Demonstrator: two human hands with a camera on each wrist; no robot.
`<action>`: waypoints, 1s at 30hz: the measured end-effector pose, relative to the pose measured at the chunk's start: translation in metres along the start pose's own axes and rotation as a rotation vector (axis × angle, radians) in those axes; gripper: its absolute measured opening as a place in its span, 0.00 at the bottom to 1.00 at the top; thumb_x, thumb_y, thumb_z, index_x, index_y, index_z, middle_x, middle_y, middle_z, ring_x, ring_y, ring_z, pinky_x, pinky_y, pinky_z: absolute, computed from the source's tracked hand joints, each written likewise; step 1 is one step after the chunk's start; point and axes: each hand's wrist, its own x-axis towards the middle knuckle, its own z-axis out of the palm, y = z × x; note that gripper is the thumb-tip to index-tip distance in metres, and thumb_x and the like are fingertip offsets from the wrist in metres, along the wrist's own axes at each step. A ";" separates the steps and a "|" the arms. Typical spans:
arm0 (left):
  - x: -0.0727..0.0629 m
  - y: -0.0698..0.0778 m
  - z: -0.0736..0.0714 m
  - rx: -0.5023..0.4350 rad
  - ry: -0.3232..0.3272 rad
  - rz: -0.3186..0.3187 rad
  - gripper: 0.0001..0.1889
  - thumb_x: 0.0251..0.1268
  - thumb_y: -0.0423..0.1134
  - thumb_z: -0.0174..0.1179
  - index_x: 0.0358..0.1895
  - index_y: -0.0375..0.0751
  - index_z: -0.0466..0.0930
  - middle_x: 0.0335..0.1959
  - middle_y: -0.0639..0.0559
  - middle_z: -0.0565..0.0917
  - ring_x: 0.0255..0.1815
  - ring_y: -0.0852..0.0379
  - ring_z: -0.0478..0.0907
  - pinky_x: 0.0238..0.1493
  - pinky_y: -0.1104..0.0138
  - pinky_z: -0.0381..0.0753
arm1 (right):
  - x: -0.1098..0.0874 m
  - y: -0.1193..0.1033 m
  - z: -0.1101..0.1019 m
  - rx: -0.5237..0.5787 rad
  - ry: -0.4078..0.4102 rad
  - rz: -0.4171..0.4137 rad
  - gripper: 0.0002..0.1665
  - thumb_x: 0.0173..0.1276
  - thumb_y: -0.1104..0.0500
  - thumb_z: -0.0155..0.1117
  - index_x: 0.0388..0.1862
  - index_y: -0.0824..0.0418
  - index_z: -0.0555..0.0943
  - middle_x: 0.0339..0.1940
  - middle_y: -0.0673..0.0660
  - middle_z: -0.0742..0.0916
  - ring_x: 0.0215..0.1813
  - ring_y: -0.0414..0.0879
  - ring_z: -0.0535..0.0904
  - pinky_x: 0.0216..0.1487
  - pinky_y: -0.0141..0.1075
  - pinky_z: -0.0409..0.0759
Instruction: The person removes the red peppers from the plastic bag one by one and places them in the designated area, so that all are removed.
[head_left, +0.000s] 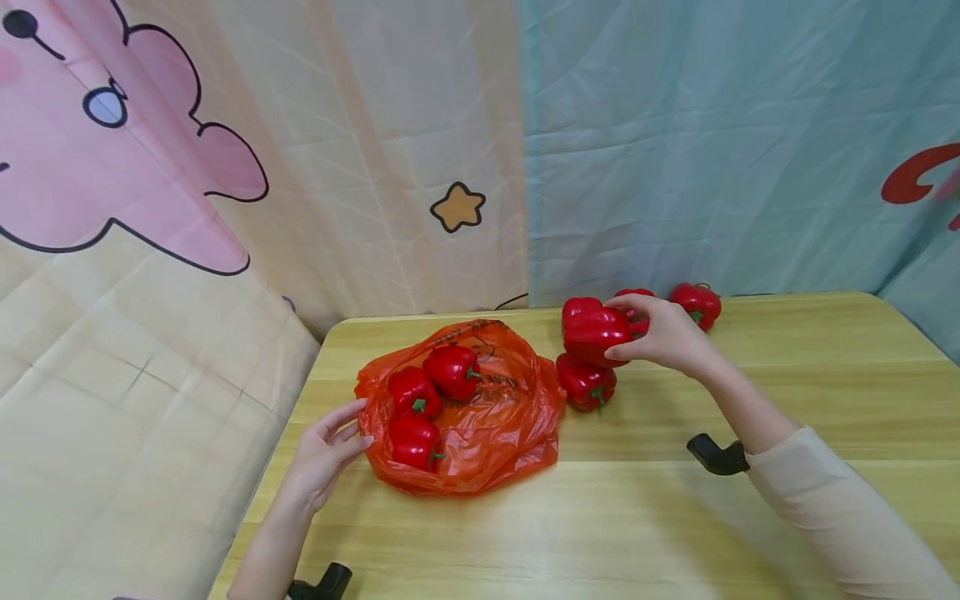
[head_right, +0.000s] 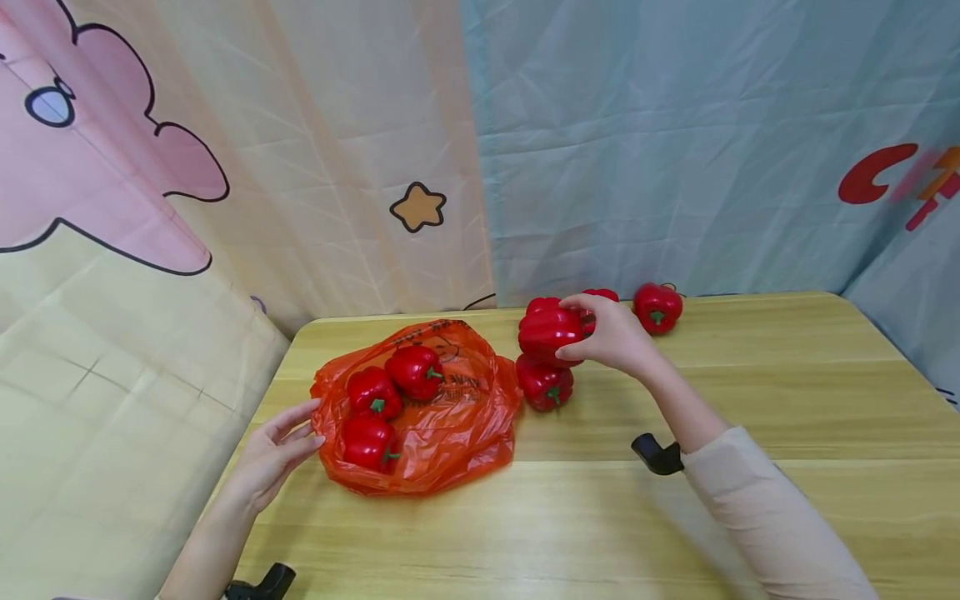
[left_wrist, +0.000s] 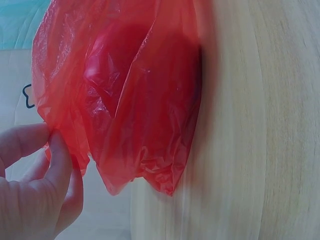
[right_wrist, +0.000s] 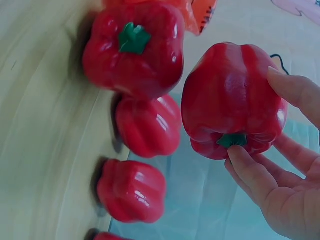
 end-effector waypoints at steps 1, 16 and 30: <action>0.000 0.000 0.000 0.001 -0.001 0.002 0.29 0.59 0.21 0.54 0.66 0.26 0.59 0.56 0.47 0.68 0.48 0.63 0.76 0.48 0.69 0.79 | -0.001 0.001 -0.001 0.002 0.004 0.001 0.42 0.48 0.55 0.76 0.61 0.64 0.70 0.53 0.66 0.77 0.53 0.61 0.71 0.40 0.47 0.82; -0.001 0.000 -0.001 -0.012 0.004 0.005 0.29 0.58 0.21 0.55 0.65 0.26 0.60 0.54 0.49 0.69 0.48 0.63 0.77 0.47 0.69 0.79 | -0.012 0.021 -0.010 0.028 0.021 0.036 0.43 0.48 0.57 0.76 0.62 0.66 0.69 0.52 0.68 0.76 0.52 0.64 0.72 0.40 0.48 0.82; 0.000 -0.001 0.000 -0.009 0.008 0.003 0.29 0.59 0.21 0.55 0.65 0.26 0.60 0.54 0.50 0.70 0.47 0.63 0.77 0.47 0.69 0.79 | -0.021 0.039 -0.014 0.057 0.018 0.081 0.45 0.50 0.56 0.75 0.64 0.69 0.65 0.57 0.71 0.72 0.56 0.67 0.68 0.42 0.51 0.81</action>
